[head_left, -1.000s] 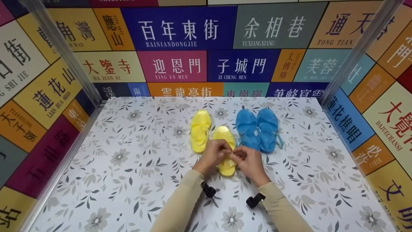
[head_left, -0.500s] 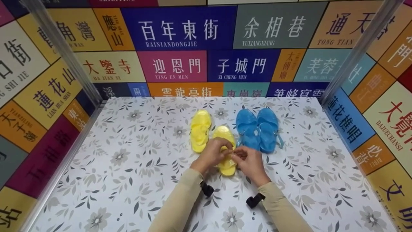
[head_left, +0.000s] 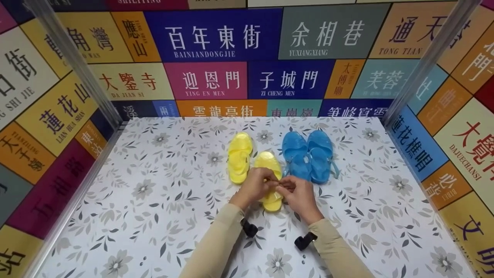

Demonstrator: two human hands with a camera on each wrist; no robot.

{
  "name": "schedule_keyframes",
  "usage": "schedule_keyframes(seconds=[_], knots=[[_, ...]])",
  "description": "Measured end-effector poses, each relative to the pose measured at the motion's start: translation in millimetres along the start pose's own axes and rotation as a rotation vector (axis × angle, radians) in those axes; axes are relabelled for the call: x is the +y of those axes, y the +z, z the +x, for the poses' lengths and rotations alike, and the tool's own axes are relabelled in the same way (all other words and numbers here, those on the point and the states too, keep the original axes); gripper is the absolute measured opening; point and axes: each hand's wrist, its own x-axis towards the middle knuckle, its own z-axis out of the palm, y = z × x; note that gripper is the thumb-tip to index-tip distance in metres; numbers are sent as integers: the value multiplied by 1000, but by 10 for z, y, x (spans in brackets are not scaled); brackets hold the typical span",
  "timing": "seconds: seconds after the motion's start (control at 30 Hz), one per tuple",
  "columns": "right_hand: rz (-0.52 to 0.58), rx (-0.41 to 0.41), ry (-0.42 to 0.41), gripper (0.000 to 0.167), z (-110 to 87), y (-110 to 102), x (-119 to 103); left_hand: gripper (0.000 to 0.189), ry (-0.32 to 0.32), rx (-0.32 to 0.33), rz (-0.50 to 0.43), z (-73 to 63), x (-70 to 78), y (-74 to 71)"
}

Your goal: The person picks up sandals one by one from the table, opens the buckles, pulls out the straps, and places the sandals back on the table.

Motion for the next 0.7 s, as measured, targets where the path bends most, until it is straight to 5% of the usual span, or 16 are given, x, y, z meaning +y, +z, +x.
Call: schedule_keyframes(seconds=[0.27,0.5,0.7], knots=[[-7,10,2,12,14,4,-3,14,24,100,73,-19,17,39],[-6,-2,-17,12,6,1,-6,16,-5,54,-11,-22,-19,23],[18,-5,-56,14,-1,0,-4,21,50,36,-30,-22,-66,0]])
